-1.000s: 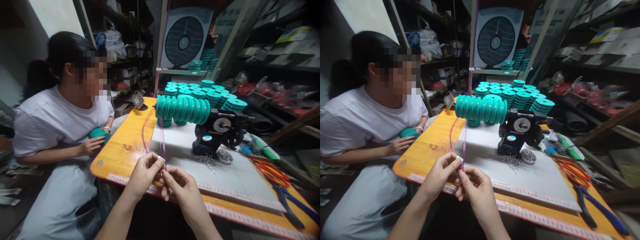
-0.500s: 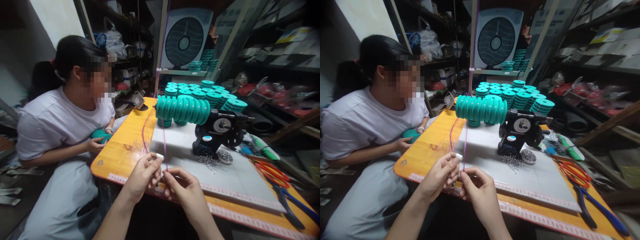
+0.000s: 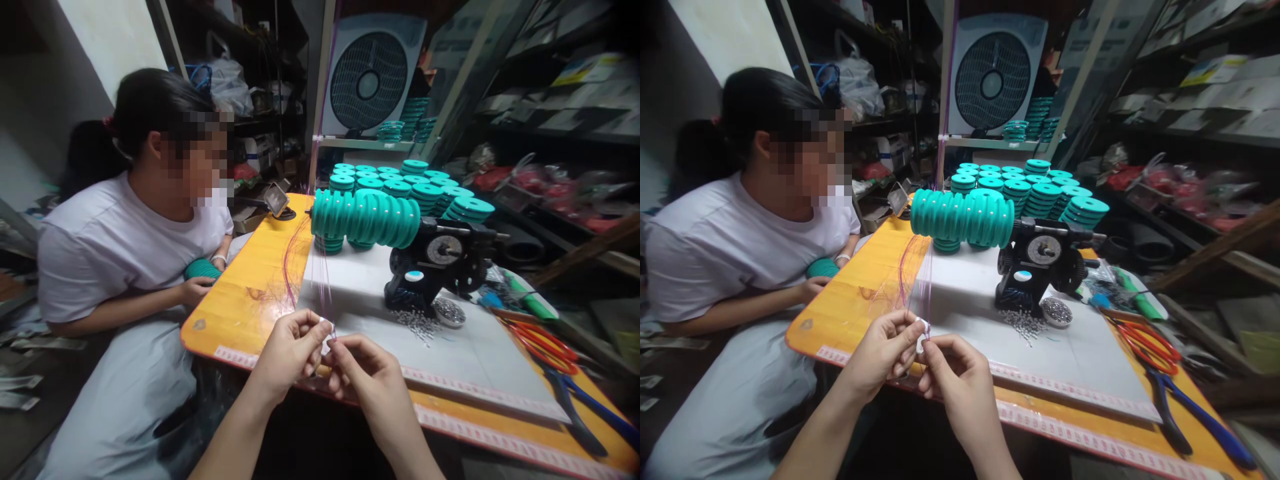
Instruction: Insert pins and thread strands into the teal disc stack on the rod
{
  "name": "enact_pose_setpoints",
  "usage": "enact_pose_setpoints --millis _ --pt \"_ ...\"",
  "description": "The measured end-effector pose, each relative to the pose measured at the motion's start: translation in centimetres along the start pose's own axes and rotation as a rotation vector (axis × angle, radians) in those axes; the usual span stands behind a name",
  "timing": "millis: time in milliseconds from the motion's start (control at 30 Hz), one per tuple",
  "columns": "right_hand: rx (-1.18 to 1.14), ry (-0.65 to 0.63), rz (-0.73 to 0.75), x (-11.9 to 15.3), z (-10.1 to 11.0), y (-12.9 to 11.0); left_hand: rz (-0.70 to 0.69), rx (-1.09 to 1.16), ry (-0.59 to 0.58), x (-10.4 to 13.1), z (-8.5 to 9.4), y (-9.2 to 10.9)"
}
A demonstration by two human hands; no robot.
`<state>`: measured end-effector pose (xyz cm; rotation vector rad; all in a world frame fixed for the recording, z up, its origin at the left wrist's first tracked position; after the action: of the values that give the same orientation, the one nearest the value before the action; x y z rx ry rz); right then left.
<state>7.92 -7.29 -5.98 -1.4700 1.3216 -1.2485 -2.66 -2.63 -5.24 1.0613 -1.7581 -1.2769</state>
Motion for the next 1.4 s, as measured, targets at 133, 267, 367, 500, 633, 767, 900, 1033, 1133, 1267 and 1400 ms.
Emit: enact_pose_setpoints --millis 133,267,367,500,633,767,900,1033,1133,1267,1400 --pt "-0.027 0.009 0.004 0.07 -0.07 0.13 -0.003 -0.008 0.012 -0.21 0.07 -0.04" --pt "-0.05 0.012 0.004 0.02 -0.17 0.25 0.001 -0.005 0.014 -0.29 0.04 0.01" --pt "-0.058 0.02 0.002 -0.05 -0.24 0.29 0.003 0.006 0.006 -0.2 0.0 -0.04" --pt "-0.073 0.02 0.003 -0.02 -0.39 0.2 -0.006 0.01 -0.006 -0.13 0.05 -0.19" --pt "-0.08 0.028 0.005 0.12 -0.39 0.1 -0.023 0.027 -0.021 -0.15 0.07 -0.32" --pt "-0.092 0.031 0.002 0.11 -0.41 0.17 -0.027 0.048 -0.034 -0.14 -0.01 -0.33" --pt "-0.106 0.036 0.002 0.05 -0.44 0.24 -0.028 0.042 -0.029 -0.13 0.0 -0.28" --pt "-0.104 0.037 -0.008 0.14 -0.42 0.29 -0.023 0.037 -0.024 -0.24 0.05 -0.35" --pt "-0.099 0.037 -0.008 0.19 -0.41 0.22 -0.02 0.041 -0.025 -0.28 0.05 -0.4" --pt "-0.094 0.032 0.006 0.14 -0.45 0.15 -0.019 0.028 -0.027 -0.18 0.02 -0.42" --pt "-0.108 0.054 -0.004 0.09 -0.15 0.57 -0.037 0.052 -0.037 -0.08 0.0 -0.38"
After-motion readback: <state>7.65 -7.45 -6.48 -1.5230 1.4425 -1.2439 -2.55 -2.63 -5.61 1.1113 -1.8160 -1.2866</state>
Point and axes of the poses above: each hand's wrist, its own x-axis away from the middle knuckle, its own z-axis out of the back of the hand, y = z × x, the point moved 6 cm from there along -x, towards the middle knuckle, and after that the axes turned 5 degrees about -z, right-handed, at the moved point
